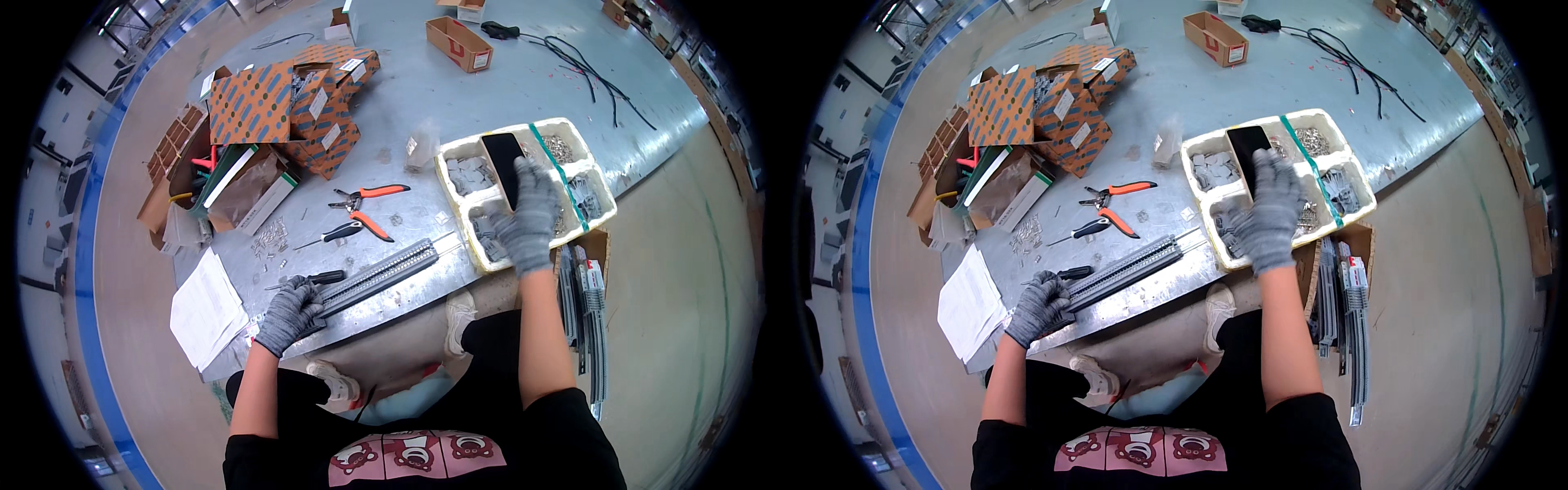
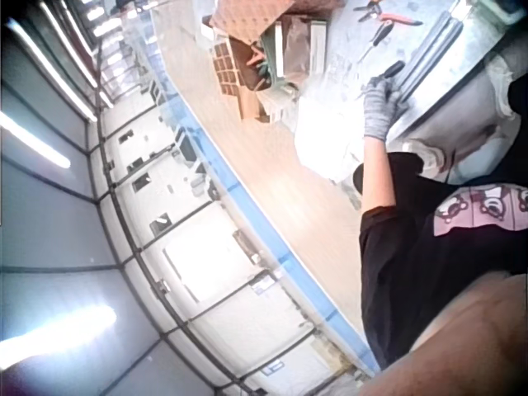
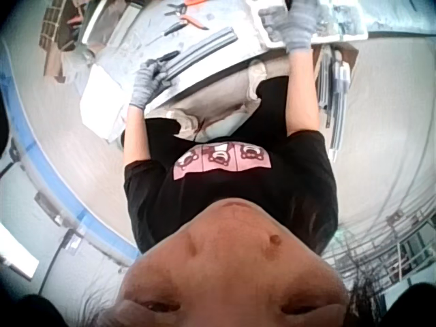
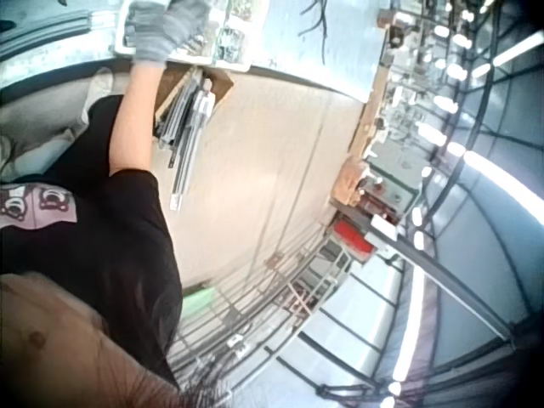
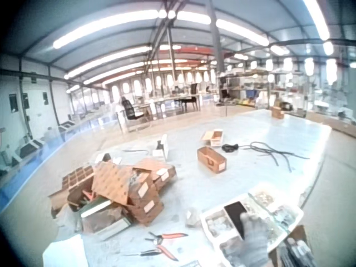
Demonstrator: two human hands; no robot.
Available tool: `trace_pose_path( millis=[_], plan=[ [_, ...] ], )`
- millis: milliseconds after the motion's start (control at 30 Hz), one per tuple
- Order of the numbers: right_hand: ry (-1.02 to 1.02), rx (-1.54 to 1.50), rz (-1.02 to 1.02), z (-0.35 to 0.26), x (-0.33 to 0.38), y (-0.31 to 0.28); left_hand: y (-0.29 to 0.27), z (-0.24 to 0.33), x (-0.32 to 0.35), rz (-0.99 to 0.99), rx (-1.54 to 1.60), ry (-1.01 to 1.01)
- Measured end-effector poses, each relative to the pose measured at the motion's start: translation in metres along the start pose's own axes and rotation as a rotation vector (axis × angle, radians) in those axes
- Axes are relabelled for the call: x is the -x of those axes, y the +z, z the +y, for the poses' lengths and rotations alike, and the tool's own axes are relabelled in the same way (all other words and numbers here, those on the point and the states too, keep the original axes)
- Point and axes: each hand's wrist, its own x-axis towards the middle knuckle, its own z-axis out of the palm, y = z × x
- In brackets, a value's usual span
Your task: The person assembles small metal components into a long metal rail using a screwdriver. They repeatedly pick up components from a tray, insert them into slots on the rail, and tighten them with the screwdriver. The person also handles a smartphone and various tools on the workbench.
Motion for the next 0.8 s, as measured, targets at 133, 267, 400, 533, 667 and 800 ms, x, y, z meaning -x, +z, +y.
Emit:
trace_pose_path(
  millis=[133, 267, 400, 533, 667, 800],
  plan=[
    [-0.093, 0.046, -0.490, -0.036, 0.044, -0.005, 0.004, -0.004, 0.006, 0.024, 0.063, -0.056],
    [0.013, 0.145, -0.391, -0.033, 0.046, -0.016, 0.009, -0.014, 0.005, -0.007, 0.100, -0.047],
    [-0.038, 0.057, -0.227, 0.001, 0.049, -0.017, 0.007, -0.007, 0.000, 0.001, 0.086, -0.011],
    [-0.003, -0.040, -0.281, 0.020, 0.043, -0.022, 0.005, -0.010, 0.001, -0.017, 0.019, 0.017],
    [-0.023, -0.420, -0.030, 0.018, 0.031, -0.019, 0.003, -0.003, 0.004, 0.023, 0.099, -0.021],
    [0.156, -0.569, -0.272, -0.036, -0.024, -0.014, 0.006, -0.017, 0.004, 0.000, 0.039, 0.023]
  ],
)
